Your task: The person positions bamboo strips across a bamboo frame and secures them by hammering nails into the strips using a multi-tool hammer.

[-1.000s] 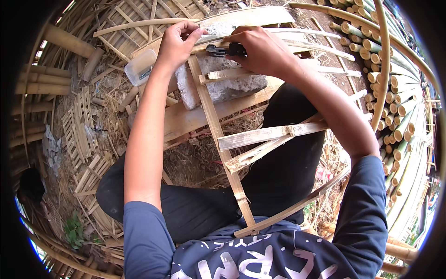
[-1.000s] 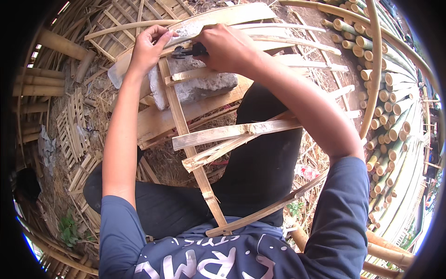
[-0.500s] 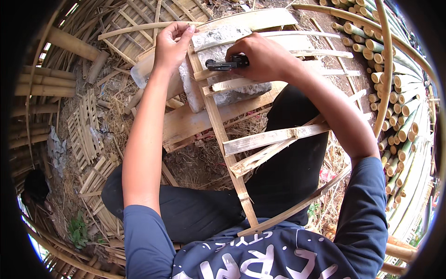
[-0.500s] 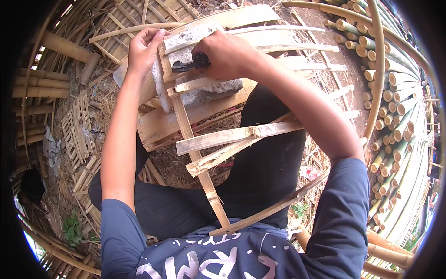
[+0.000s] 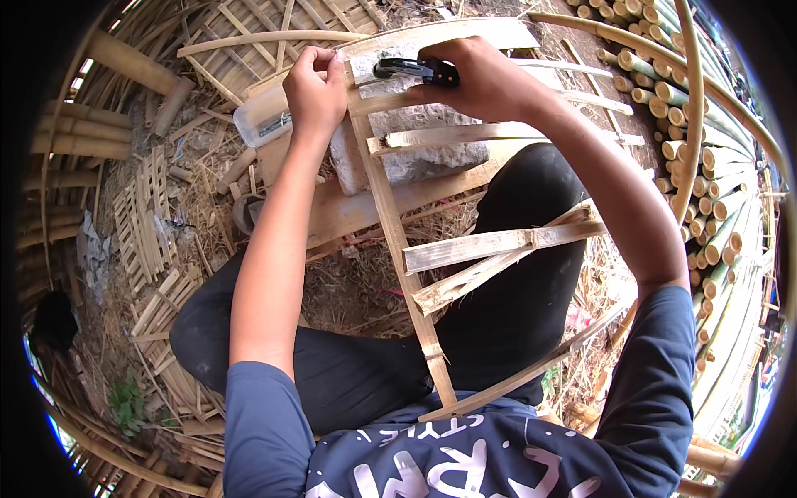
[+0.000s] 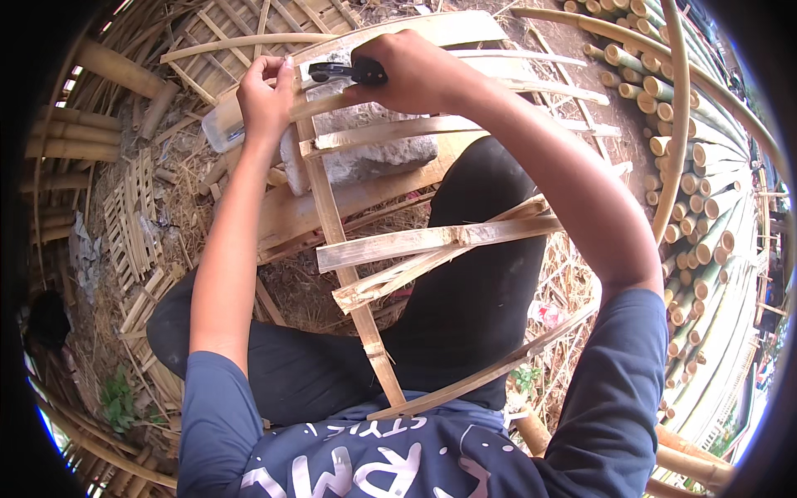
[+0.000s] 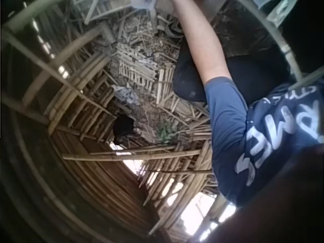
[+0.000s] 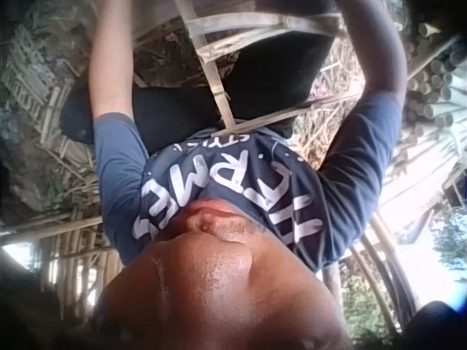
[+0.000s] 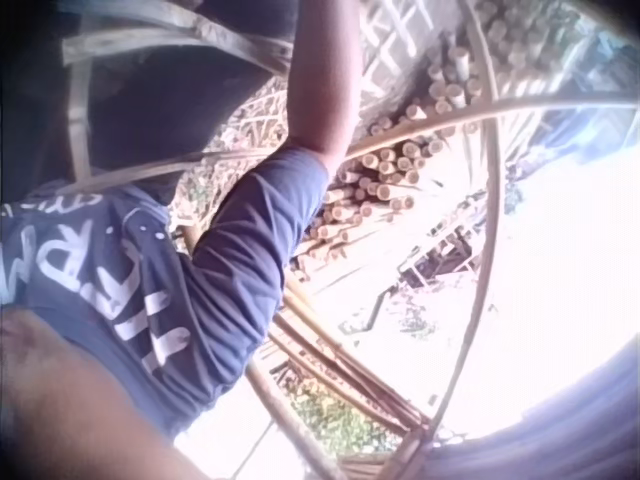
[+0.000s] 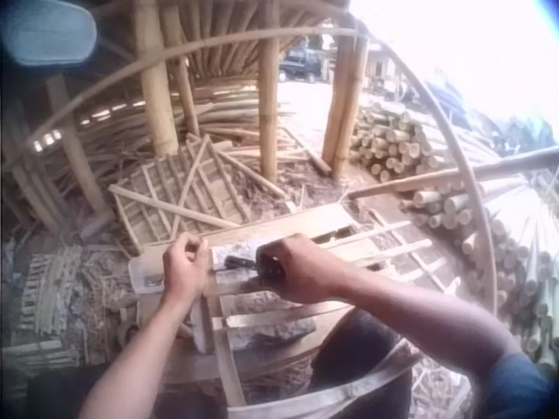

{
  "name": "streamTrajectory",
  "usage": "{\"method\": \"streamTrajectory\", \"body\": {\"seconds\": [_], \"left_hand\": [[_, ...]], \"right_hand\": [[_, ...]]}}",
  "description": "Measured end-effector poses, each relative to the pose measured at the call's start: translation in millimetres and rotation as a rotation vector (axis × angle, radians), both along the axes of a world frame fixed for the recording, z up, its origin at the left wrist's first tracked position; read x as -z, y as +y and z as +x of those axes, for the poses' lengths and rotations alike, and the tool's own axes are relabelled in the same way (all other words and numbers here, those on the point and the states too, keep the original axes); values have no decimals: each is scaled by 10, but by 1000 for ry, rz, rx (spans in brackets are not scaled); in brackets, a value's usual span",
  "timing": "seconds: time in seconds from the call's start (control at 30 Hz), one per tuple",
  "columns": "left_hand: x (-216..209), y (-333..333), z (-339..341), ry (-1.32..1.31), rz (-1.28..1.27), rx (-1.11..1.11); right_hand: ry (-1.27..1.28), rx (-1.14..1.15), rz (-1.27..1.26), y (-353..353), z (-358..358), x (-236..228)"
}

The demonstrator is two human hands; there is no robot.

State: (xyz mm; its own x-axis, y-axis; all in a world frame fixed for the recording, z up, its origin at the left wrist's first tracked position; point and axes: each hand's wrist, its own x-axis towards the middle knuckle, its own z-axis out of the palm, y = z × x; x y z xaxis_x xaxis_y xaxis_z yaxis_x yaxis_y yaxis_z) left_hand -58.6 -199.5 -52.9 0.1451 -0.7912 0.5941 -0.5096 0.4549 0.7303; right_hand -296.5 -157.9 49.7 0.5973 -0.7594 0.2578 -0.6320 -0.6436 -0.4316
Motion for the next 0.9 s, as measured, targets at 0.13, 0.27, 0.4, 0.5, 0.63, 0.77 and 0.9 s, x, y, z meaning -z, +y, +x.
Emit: {"method": "streamTrajectory", "body": {"seconds": [0.13, 0.27, 0.4, 0.5, 0.63, 0.77, 0.9], "left_hand": [[-20, 36, 3, -9, 22, 16], [-7, 24, -14, -26, 13, 26], [-2, 24, 33, -30, 38, 6], [-23, 21, 22, -49, 27, -15], [-53, 37, -20, -28, 81, -38], [-53, 28, -3, 140, 72, 50], [-29, 35, -18, 183, 130, 139]], "right_hand": [[-27, 134, -49, -56, 7, -82], [204, 315, 29, -205, -70, -200], [362, 358, 64, -155, 10, -271], [345, 320, 29, -135, -16, -196], [236, 213, -82, -219, -117, 4], [180, 196, -177, -314, -173, 136], [180, 185, -87, -318, -177, 155]]}}
